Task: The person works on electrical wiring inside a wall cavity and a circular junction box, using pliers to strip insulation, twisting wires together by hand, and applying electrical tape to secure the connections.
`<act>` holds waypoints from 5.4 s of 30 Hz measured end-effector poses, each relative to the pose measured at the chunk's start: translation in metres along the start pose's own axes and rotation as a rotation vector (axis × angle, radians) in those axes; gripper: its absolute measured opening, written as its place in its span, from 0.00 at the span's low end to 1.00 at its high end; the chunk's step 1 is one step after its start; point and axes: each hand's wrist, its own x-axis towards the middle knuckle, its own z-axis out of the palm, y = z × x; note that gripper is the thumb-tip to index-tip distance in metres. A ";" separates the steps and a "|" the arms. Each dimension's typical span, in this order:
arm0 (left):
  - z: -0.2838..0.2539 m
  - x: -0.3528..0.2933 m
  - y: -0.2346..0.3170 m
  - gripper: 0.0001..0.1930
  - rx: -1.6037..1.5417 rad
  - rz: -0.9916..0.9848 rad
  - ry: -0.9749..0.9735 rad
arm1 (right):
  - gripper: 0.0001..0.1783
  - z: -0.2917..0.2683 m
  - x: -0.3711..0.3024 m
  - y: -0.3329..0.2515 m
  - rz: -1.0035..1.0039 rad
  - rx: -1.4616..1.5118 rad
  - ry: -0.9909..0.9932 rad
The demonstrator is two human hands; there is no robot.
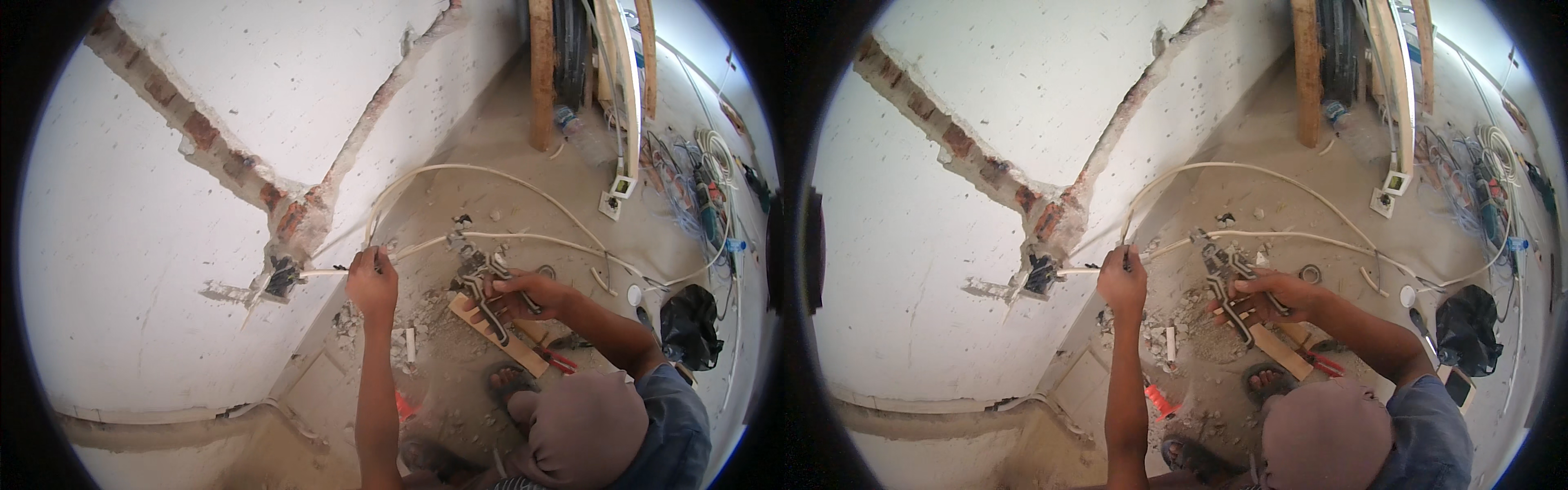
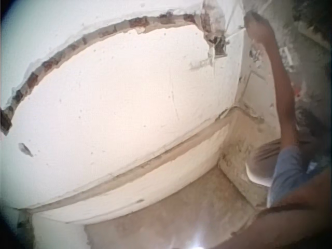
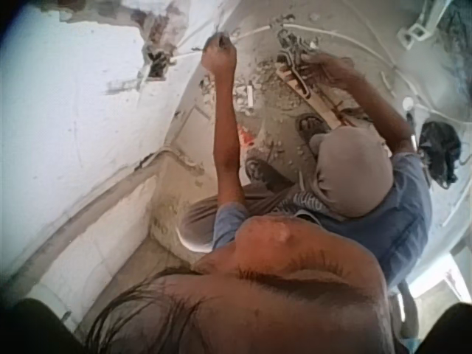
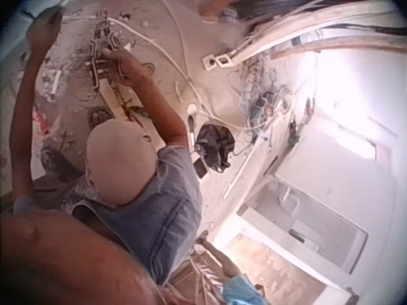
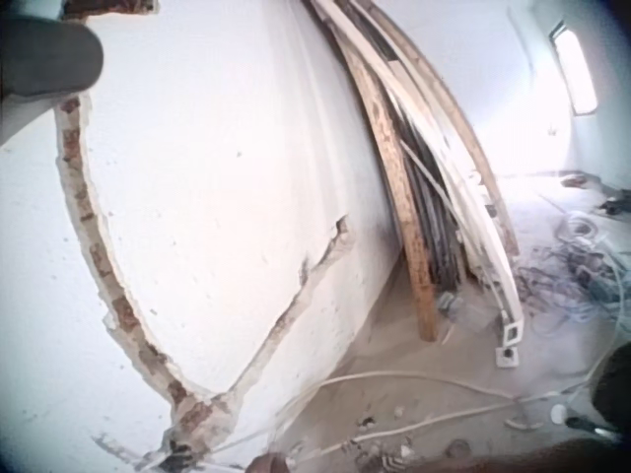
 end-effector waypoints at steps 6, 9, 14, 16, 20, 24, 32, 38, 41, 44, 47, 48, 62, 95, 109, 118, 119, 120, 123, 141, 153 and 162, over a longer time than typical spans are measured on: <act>0.009 -0.009 -0.002 0.06 -0.286 0.056 0.114 | 0.07 0.002 0.008 0.003 0.023 -0.046 0.005; 0.014 -0.011 -0.009 0.06 -0.324 0.091 0.139 | 0.07 0.002 0.007 0.005 0.021 -0.040 0.012; 0.006 -0.015 -0.003 0.13 -0.575 -0.100 0.216 | 0.08 0.012 0.007 0.001 0.050 -0.120 0.216; -0.004 -0.023 -0.008 0.21 -0.644 -0.216 0.310 | 0.10 0.012 0.009 0.001 0.033 -0.215 0.293; -0.018 -0.055 -0.020 0.21 -0.608 -0.377 0.414 | 0.11 0.009 0.002 0.003 -0.123 -0.150 0.241; 0.003 -0.070 -0.018 0.15 -0.658 -0.509 0.524 | 0.10 -0.048 -0.002 0.051 -0.053 0.001 0.532; -0.003 -0.037 -0.004 0.10 -0.152 -0.082 0.171 | 0.10 -0.039 -0.012 0.101 -0.014 -0.193 0.775; 0.004 -0.020 -0.017 0.06 -0.206 0.086 0.189 | 0.12 -0.050 -0.010 0.115 -0.028 -0.204 0.690; -0.001 -0.028 -0.012 0.04 -0.326 0.116 0.222 | 0.11 -0.050 -0.015 0.102 0.028 -0.297 0.654; -0.020 -0.057 -0.028 0.04 -0.307 0.091 -0.030 | 0.10 -0.018 -0.016 0.070 0.034 -0.214 0.542; -0.016 -0.057 -0.022 0.03 -0.306 0.037 -0.015 | 0.11 -0.007 -0.015 0.054 0.009 -0.157 0.339; -0.015 -0.054 -0.017 0.05 -0.318 0.011 0.054 | 0.11 -0.007 -0.016 0.050 0.005 -0.169 0.314; 0.004 -0.012 -0.021 0.15 -0.555 -0.240 -0.174 | 0.18 0.019 0.002 0.020 -0.230 -1.247 0.568; 0.016 -0.017 -0.005 0.10 -0.081 0.034 0.172 | 0.08 -0.028 0.115 -0.065 -0.625 -0.208 -0.270; 0.026 -0.021 -0.009 0.13 -0.499 -0.272 -0.019 | 0.11 -0.003 0.101 -0.052 -0.230 -0.390 0.029; 0.018 -0.016 -0.008 0.13 -0.554 -0.354 -0.115 | 0.11 0.004 0.105 -0.046 -0.214 -0.303 0.008; 0.019 -0.015 -0.013 0.13 -0.493 -0.298 -0.109 | 0.11 -0.002 0.107 -0.046 -0.217 -0.302 -0.030; 0.021 -0.014 -0.020 0.13 -0.432 -0.242 -0.103 | 0.11 -0.005 0.108 -0.047 -0.220 -0.302 -0.068; 0.019 -0.012 -0.015 0.12 -0.372 -0.225 -0.125 | 0.12 -0.005 0.105 -0.046 -0.195 -0.373 0.033; 0.036 -0.020 -0.028 0.13 -0.443 -0.144 0.023 | 0.22 -0.008 0.152 -0.017 -0.689 -2.145 0.581; 0.043 -0.025 -0.034 0.12 -0.407 -0.106 0.073 | 0.21 -0.005 0.151 -0.010 -0.813 -2.135 0.484; 0.045 -0.025 -0.037 0.11 -0.398 -0.111 0.049 | 0.18 -0.012 0.156 -0.007 -0.818 -2.120 0.481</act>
